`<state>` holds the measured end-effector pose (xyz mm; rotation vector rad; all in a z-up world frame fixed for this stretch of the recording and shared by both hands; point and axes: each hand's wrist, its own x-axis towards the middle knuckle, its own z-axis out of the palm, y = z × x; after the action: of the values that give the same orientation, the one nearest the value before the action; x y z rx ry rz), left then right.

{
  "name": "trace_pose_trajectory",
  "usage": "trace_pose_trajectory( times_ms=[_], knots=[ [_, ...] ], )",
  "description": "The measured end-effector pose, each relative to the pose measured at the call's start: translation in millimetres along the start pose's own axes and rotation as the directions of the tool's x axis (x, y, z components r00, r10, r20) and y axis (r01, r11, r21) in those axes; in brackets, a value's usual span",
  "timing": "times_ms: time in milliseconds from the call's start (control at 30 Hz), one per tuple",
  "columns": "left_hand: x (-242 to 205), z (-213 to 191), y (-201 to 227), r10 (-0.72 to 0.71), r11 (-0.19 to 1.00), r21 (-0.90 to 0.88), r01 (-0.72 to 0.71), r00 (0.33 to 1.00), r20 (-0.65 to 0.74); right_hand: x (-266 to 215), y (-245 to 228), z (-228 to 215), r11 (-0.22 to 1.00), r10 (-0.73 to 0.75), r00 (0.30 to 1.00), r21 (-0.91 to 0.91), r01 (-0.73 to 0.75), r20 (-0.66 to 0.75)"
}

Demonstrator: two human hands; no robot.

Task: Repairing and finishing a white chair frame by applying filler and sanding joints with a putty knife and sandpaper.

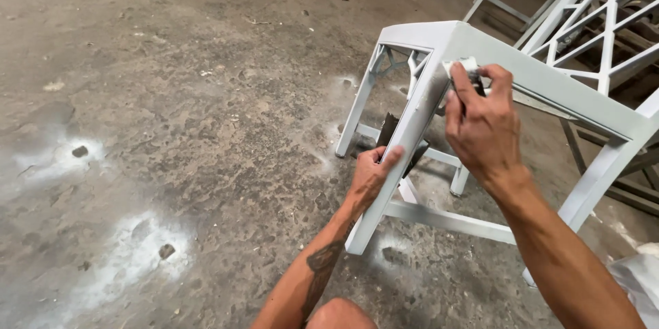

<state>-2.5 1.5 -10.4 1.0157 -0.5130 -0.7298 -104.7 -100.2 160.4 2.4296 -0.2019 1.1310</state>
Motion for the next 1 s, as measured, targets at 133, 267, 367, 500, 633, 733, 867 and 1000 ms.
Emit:
trace_pose_trajectory(
  times_ms=[133,267,367,500,633,733,867,1000],
  knots=[
    [7.3,-8.1,-22.0,0.008,0.998,0.061,-0.009,1.000,0.009,7.6,-14.5,2.1,0.998,0.044,0.998,-0.047,-0.042,0.055],
    [15.3,-12.2,-39.4,0.008,0.995,0.095,-0.008,1.000,-0.001,-1.9,-38.9,-0.4,0.995,0.094,0.985,0.003,-0.095,0.147],
    [14.9,-11.8,-38.2,0.010,0.994,0.109,-0.009,1.000,-0.010,-8.7,-60.9,-9.9,0.985,0.138,0.963,0.070,-0.158,0.231],
    [14.0,-12.5,-33.5,0.021,0.994,0.108,-0.022,1.000,0.006,-33.1,-68.0,1.6,0.985,0.140,0.955,0.063,-0.162,0.260],
    [20.8,-11.0,-39.9,0.015,0.996,0.087,-0.016,1.000,0.011,-48.8,-82.0,0.4,0.986,0.120,0.960,0.079,-0.144,0.254],
    [23.0,-10.1,-40.5,0.008,0.998,0.067,-0.008,1.000,0.002,-67.2,-86.3,4.9,0.983,0.124,0.956,0.099,-0.154,0.264],
    [22.3,-8.4,-39.3,0.007,0.999,0.054,-0.006,1.000,-0.015,-81.0,-91.0,0.6,0.982,0.094,0.956,0.135,-0.135,0.276],
    [31.6,-8.7,-46.9,0.017,0.997,0.069,-0.015,0.999,-0.030,-105.9,-49.0,3.6,0.986,0.043,0.975,0.149,-0.077,0.218]
  ],
)
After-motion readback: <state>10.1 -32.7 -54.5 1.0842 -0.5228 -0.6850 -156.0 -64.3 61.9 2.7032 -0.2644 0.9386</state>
